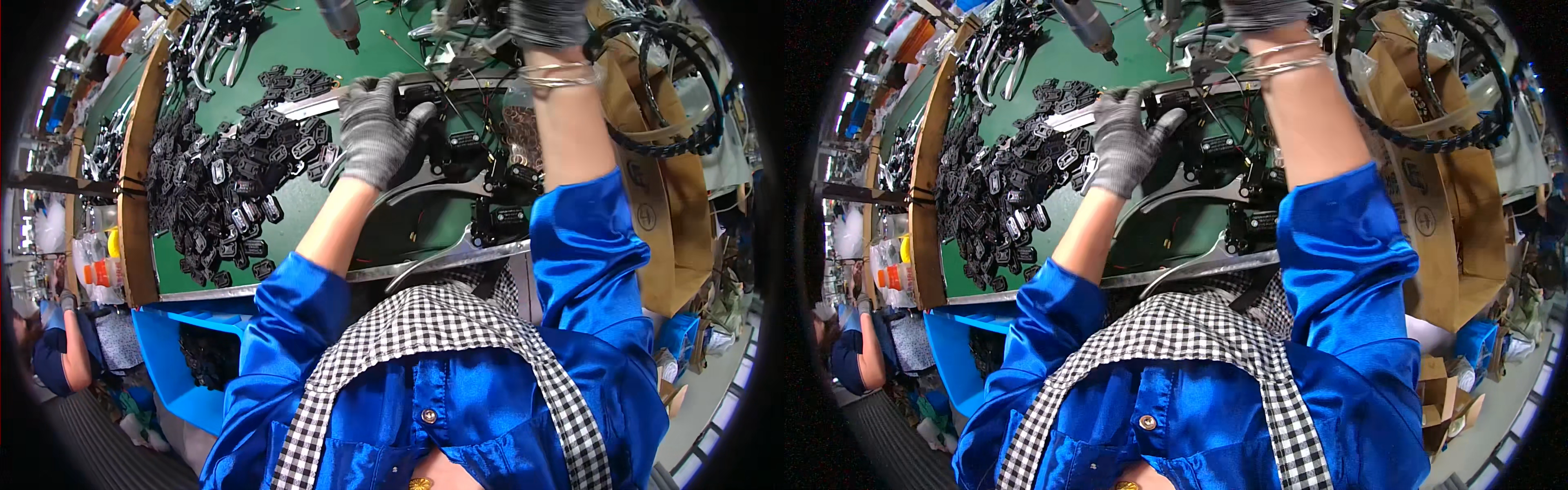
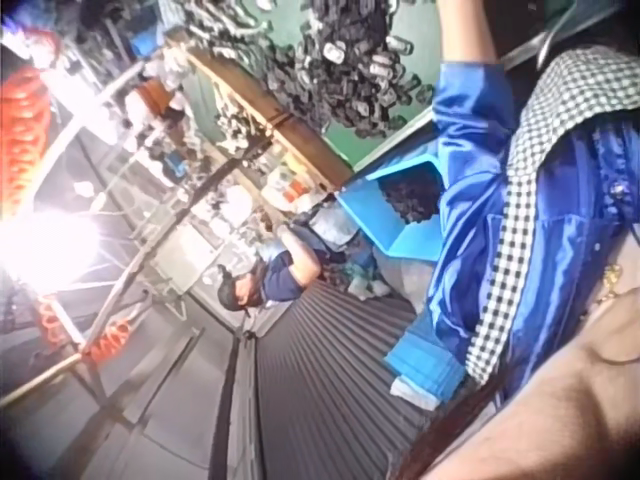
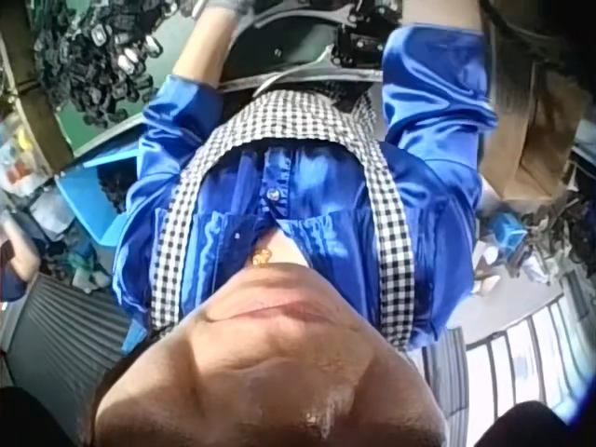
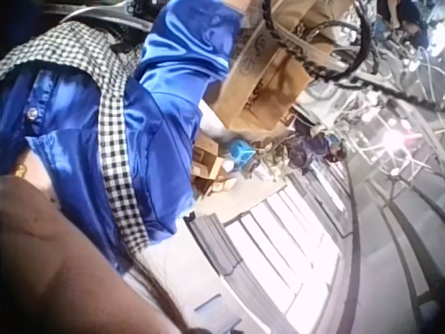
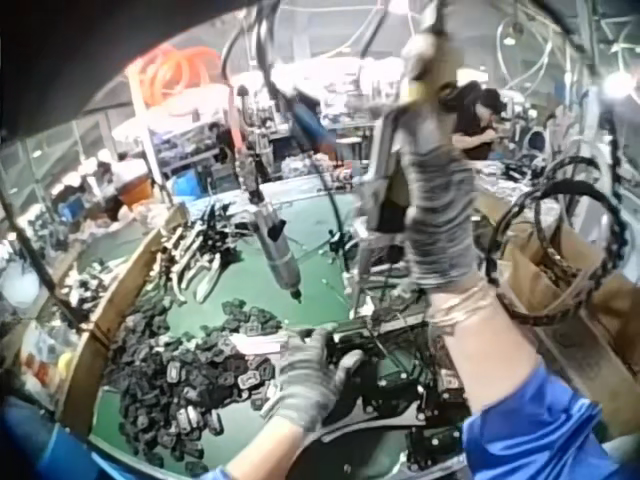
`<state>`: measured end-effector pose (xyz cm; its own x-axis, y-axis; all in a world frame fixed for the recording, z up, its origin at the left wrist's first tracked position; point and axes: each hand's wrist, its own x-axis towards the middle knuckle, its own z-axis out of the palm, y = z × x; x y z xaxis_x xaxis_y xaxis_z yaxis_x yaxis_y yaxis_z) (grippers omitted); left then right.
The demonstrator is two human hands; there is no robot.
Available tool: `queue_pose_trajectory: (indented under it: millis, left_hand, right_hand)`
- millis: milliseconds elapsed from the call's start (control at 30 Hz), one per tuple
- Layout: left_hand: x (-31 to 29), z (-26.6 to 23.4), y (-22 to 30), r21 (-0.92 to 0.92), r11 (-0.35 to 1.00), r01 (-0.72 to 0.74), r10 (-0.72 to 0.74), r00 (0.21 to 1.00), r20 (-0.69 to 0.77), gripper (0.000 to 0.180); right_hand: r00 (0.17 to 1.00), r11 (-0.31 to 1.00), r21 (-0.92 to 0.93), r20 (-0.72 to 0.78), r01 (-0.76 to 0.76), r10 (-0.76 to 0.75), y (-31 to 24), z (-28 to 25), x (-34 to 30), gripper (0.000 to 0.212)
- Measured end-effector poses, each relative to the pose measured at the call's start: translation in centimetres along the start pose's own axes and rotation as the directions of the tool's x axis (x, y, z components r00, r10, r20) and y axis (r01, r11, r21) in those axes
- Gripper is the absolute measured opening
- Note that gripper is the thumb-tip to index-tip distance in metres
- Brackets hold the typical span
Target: The person assembles brake lever components by fitting plastic covers onto the levers, driving screws with a hanging power screwdriver, and threading bolts with washers from a box into the assemblies by hand.
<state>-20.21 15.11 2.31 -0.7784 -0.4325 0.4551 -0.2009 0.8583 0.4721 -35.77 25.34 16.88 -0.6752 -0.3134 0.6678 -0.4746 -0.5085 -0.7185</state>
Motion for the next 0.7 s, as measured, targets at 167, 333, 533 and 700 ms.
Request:
queue_pose_trajectory:
  millis: [167,333,533,700]
  left_hand:
    - [0.7,1.9,-0.3,-0.177,0.969,0.170,-0.115,0.952,0.284,0.040]
    - [-0.6,1.5,-0.2,-0.170,0.971,0.167,-0.122,0.961,0.247,0.038]
    - [-0.6,1.2,0.8,-0.234,0.955,0.180,-0.120,0.961,0.250,0.038]
    - [-0.9,1.3,1.1,-0.232,0.957,0.171,-0.111,0.962,0.250,0.040]
  right_hand:
    - [0.994,0.994,0.033,0.031,-0.101,0.100,2.3,1.5,-1.0,0.033]
    - [0.989,0.988,0.053,0.035,-0.145,0.143,1.9,2.5,-2.6,0.033]
    - [0.996,0.999,0.047,-0.090,-0.018,0.023,2.2,3.2,-3.5,0.034]
    - [0.989,0.989,0.053,-0.046,-0.139,0.141,0.2,2.8,-4.2,0.035]
